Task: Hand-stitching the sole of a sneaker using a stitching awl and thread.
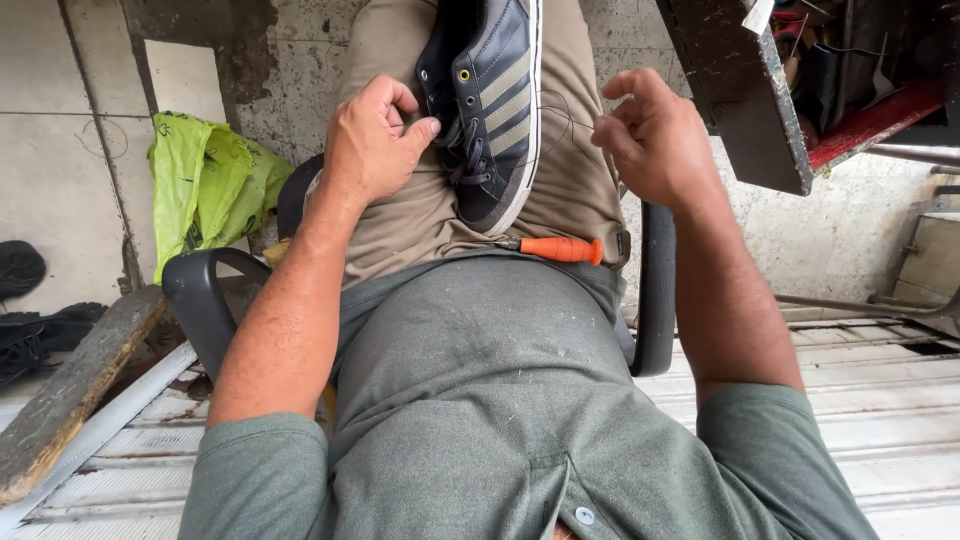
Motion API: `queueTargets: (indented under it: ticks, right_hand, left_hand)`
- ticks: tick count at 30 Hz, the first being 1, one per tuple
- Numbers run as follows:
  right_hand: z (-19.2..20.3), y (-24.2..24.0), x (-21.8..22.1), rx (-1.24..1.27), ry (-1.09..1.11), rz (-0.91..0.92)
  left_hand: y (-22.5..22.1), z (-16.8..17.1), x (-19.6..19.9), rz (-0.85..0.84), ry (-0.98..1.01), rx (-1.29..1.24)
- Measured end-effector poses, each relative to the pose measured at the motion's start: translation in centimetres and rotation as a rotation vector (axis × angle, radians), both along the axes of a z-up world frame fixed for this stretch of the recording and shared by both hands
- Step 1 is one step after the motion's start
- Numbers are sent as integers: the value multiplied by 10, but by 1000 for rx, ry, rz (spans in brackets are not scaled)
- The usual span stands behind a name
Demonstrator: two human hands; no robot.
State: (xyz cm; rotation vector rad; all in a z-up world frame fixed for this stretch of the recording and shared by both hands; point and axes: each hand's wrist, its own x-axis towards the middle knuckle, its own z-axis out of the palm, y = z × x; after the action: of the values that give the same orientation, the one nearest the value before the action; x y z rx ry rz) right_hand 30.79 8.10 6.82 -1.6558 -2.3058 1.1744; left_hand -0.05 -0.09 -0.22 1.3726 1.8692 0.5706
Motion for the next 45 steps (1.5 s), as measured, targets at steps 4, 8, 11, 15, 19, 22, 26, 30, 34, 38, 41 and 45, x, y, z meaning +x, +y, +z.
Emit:
queueTargets:
  ticks: [4, 8, 11, 15, 19, 22, 26, 30, 34, 38, 41, 45]
  right_hand:
    - [-43, -9, 13, 427, 128, 69]
    - [-28, -36, -5, 479, 146, -104]
    - [-19, -45, -28, -10, 157, -325]
    - [-64, -33, -29, -68, 728, -470]
    - [-73, -22, -16, 5, 725, -411]
    - [-88, -19, -9, 56, 649, -361]
    - [-92, -23, -5, 85, 685, -341]
    - [-93, -27, -6, 87, 710, -323]
    - [-79, -22, -5, 203, 581, -261]
    - [-78, -14, -6, 19, 1082, -266]
    - [-72, -7, -14, -285, 1360, -501]
    - [-63, 3, -21, -382, 1313, -712]
  left_hand:
    - [-2, -5, -1, 1, 3, 15]
    - [-1, -5, -1, 4, -2, 47]
    - [-2, -3, 0, 1, -6, 12]
    - [-3, -4, 1, 36, 22, -24]
    - [-2, -7, 0, 10, 80, -58]
    - [0, 9, -11, 5, 113, -34]
    - [-15, -11, -90, 39, 438, -235]
    - [-38, -33, -188, 442, 593, -232]
    - [-31, 7, -168, 471, 599, -545]
    - [-22, 25, -100, 75, 361, -129]
    - [-7, 22, -41, -113, 149, 120]
    - [5, -3, -1, -199, 314, 150]
